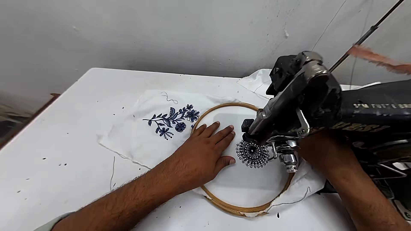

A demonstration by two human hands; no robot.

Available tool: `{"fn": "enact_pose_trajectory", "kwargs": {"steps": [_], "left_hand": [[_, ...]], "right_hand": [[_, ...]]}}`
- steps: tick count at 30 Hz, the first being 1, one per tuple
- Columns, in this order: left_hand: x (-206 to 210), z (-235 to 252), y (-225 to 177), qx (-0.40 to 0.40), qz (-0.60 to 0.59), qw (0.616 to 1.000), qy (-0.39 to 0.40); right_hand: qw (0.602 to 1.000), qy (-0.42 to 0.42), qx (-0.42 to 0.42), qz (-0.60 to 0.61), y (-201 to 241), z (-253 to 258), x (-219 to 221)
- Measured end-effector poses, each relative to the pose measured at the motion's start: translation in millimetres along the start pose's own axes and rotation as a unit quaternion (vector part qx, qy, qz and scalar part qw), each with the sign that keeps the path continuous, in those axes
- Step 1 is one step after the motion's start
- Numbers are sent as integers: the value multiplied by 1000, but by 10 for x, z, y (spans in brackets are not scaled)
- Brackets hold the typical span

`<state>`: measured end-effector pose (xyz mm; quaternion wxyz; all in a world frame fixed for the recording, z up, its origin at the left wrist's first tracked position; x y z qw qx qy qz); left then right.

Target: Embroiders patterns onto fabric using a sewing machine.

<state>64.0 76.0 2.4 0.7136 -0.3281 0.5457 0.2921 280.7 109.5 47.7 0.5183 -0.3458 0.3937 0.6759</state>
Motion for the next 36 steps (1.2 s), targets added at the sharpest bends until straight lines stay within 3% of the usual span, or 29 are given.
{"fn": "enact_pose_trajectory", "kwargs": {"steps": [3, 8, 36], "left_hand": [[5, 2, -1, -4, 0, 1000, -2], [13, -27, -46, -3, -11, 1000, 8], [23, -48, -81, -2, -10, 1000, 18]], "right_hand": [[998, -35, -44, 19, 34, 1, 13], [999, -2, -26, 26, 15, -27, 35], [1000, 0, -6, 27, 1, -14, 10]]}}
Point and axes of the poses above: each hand's wrist, its own z-axis towards the middle knuckle, its own x-axis out of the palm, y = z × x, the point moved 10 cm from there along z, towards the middle knuckle, and after that the axes turned 5 degrees about -y, right-handed, at the moved point
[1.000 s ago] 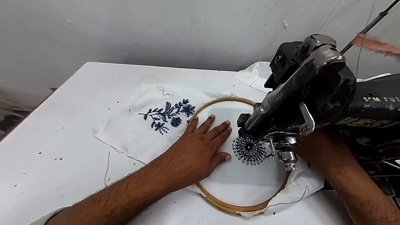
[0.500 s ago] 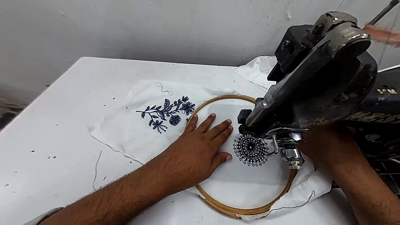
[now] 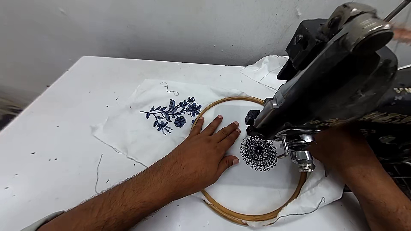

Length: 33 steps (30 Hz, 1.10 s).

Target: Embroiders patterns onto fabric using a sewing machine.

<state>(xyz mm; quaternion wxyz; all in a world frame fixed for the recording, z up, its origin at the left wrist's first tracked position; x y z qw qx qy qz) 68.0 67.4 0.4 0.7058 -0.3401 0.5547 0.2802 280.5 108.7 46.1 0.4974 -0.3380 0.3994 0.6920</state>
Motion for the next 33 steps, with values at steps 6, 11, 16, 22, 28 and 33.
{"fn": "enact_pose_trajectory", "kwargs": {"steps": [6, 11, 16, 22, 28, 33], "left_hand": [[-16, 14, 17, 2, -1, 1000, -7], [-14, -4, -5, 3, -3, 1000, 0], [-14, 14, 21, 1, -1, 1000, -4], [-14, -9, -2, 3, -1, 1000, 5], [-12, 17, 17, 3, -4, 1000, -12], [-11, -9, 2, 5, -4, 1000, 2]], "right_hand": [[1000, -11, -6, 10, 18, -1, -17], [1000, -9, -6, 9, 11, 3, -5], [1000, -7, 3, 3, 12, -8, -11], [1000, 11, 23, 4, 9, -3, -3], [1000, -18, -17, 4, 13, 19, -3], [1000, 1, -2, -5, 9, 8, 8]]}}
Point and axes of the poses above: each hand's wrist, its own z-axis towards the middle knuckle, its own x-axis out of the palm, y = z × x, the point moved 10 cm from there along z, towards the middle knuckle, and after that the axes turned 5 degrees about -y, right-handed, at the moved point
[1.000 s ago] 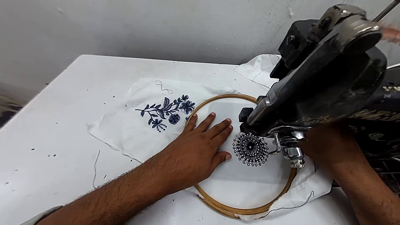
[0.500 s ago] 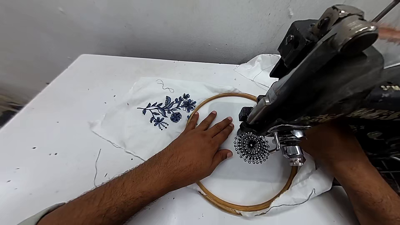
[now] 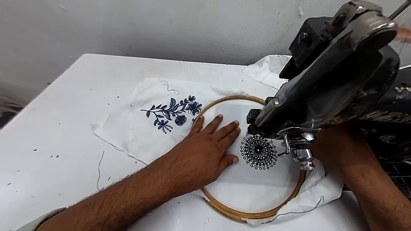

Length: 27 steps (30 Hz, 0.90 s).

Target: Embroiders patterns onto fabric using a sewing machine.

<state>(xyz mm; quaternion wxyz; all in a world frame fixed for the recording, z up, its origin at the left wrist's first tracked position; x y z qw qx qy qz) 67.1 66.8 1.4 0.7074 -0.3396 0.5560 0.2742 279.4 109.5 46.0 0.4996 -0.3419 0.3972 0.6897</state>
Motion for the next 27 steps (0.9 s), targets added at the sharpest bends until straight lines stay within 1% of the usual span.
{"fn": "enact_pose_trajectory", "kwargs": {"steps": [4, 7, 13, 19, 23, 27], "left_hand": [[-7, 17, 23, 0, 1, 1000, -9], [13, 28, 11, 0, -1, 1000, -10], [-1, -2, 0, -2, 3, 1000, 12], [-33, 16, 13, 1, 10, 1000, -7], [-57, 72, 37, 3, 10, 999, -46], [3, 68, 46, 0, 4, 999, -32]], "right_hand": [[1000, -1, 7, 14, -6, -12, -5], [1000, 0, -7, 5, -35, 17, 16], [1000, 17, 12, 8, -20, 4, 10], [1000, 2, -5, 24, -1, 9, 11], [1000, 9, 0, 28, 14, 10, 0], [1000, 1, -13, 20, 8, 29, 25]]}}
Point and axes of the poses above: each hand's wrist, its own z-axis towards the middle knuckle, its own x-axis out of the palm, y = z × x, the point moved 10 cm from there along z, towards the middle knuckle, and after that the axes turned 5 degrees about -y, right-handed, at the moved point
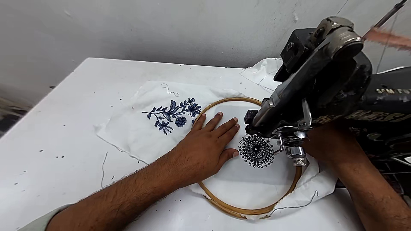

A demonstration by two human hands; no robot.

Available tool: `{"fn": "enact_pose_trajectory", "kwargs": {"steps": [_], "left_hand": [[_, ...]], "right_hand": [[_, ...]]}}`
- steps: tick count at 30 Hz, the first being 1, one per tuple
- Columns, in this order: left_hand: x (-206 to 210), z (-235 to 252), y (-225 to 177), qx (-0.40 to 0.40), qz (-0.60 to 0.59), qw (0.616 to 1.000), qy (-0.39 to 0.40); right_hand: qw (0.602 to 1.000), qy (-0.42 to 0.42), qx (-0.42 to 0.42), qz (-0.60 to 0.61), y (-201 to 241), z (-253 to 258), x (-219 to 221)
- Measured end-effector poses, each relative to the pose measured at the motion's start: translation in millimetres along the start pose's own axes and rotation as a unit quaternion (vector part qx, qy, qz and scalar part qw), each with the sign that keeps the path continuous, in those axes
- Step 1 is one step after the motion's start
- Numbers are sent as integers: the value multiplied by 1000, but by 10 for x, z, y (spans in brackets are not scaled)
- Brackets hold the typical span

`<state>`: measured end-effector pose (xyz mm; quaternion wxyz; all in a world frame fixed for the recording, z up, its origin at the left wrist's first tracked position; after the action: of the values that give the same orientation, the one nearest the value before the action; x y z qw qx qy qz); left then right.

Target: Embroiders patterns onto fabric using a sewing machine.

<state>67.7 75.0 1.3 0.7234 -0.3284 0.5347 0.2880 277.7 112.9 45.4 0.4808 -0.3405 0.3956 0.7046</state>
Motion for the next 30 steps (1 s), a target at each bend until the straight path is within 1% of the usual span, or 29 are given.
{"fn": "enact_pose_trajectory", "kwargs": {"steps": [5, 8, 15, 19, 26, 30], "left_hand": [[-10, -25, -4, -6, -2, 1000, 18], [-4, -42, -2, -12, -2, 999, 34], [-4, -45, -13, -12, -3, 1000, 29], [-20, -57, -12, -10, -3, 1000, 29], [-15, -37, -11, -10, -1, 1000, 14], [-19, -56, -26, -9, 4, 1000, 26]], "right_hand": [[1000, 19, 15, -13, 15, -3, -10], [1000, 12, 14, -5, 7, -7, -12], [999, 22, 24, -2, 7, -11, -7], [998, 35, 45, -3, 13, -30, -6], [1000, -1, 4, 1, 34, -5, -34], [1000, 16, 22, -1, 48, -26, -31]]}}
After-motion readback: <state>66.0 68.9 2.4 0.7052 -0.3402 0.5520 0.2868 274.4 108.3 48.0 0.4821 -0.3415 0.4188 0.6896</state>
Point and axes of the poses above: each hand's wrist, its own z-axis towards the middle knuckle, its own x-axis out of the palm, y = z × x, the point moved 10 cm from there along z, towards the middle knuckle, and after that the axes turned 5 degrees about -y, right-handed, at the moved point
